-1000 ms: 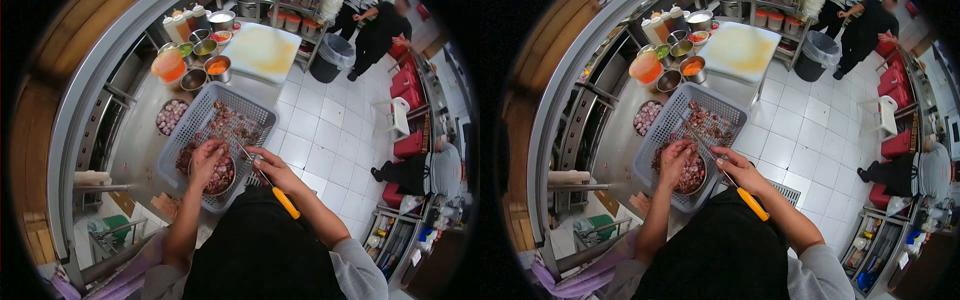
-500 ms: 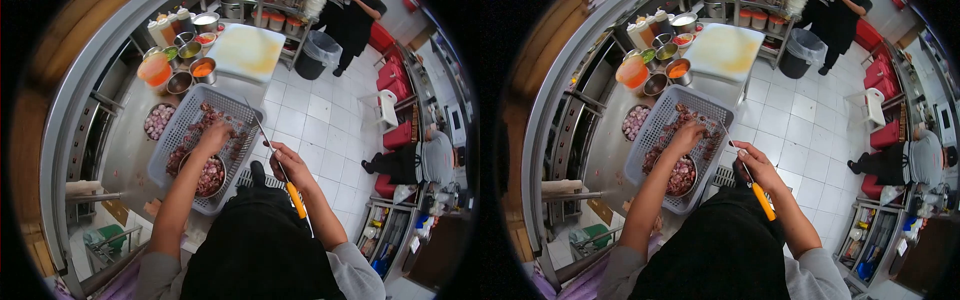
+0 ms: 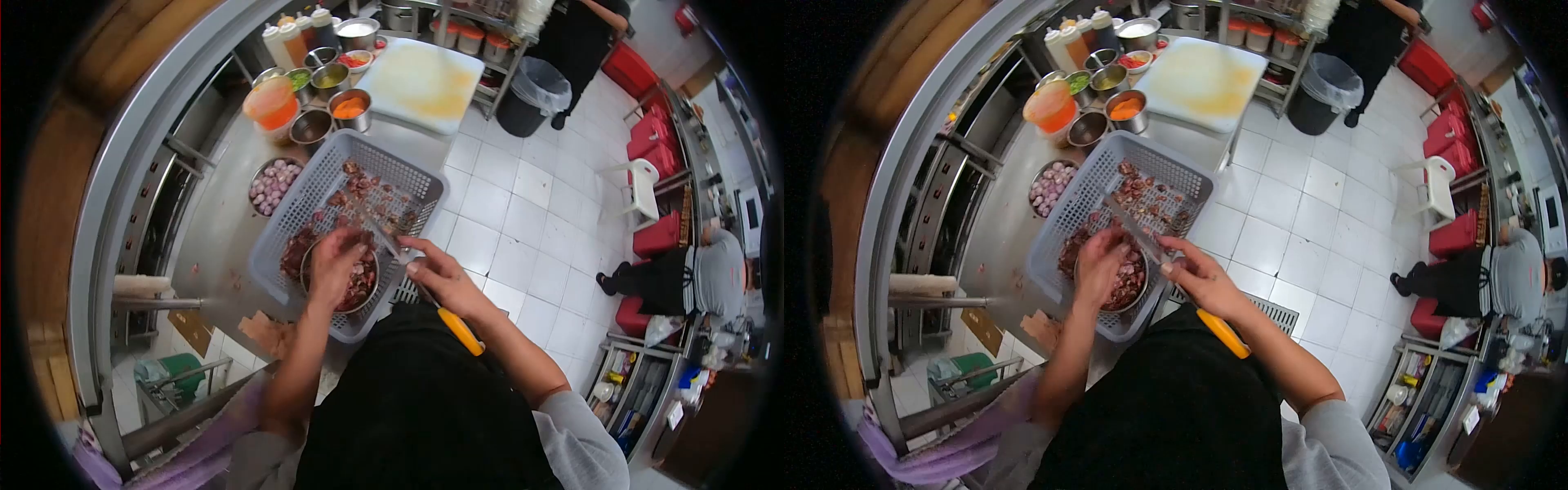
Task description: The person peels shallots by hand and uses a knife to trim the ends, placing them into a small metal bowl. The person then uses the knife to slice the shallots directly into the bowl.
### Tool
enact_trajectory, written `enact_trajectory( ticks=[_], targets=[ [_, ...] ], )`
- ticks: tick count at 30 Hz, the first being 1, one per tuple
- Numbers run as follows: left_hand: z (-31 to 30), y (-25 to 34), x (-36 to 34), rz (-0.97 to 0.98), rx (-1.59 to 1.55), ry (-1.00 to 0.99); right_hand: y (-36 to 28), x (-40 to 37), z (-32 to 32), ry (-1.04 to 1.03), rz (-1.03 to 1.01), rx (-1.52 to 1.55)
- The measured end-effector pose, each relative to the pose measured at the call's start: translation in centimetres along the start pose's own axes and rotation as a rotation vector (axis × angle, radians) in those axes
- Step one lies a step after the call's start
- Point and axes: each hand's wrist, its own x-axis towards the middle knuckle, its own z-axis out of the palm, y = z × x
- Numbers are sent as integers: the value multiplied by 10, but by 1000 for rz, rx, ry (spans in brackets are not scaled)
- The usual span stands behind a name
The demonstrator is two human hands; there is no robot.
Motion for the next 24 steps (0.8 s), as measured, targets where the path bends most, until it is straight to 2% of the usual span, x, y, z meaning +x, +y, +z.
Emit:
enact_trajectory(
  ticks=[1,2,4,8,10,13,15,16,21,23,24],
  targets=[
    [1,2,-17,-48,-158,49,3,5,10,-32,-28,-28],
    [0,-3,-30,-34,-162,68,3,9,21,-72,-48,-34],
    [2,-11,-49,98,-411,128,3,13,39,-130,-66,-49],
    [2,-7,-81,125,-565,183,9,16,53,-269,-147,-157],
    [-2,-10,-90,142,-570,187,8,17,57,-310,-150,-207],
    [-9,-16,-97,156,-574,163,5,19,59,-369,-117,-56],
    [-11,-14,-99,162,-578,142,1,23,52,-398,164,166],
    [-12,-11,-100,144,-564,109,-1,25,51,-397,177,193],
    [0,1,-98,120,-590,96,1,20,52,-390,104,85],
    [4,3,-98,153,-578,136,9,20,57,-348,-91,-42],
    [4,4,-100,151,-579,137,5,19,57,-374,-12,-50]
  ],
)
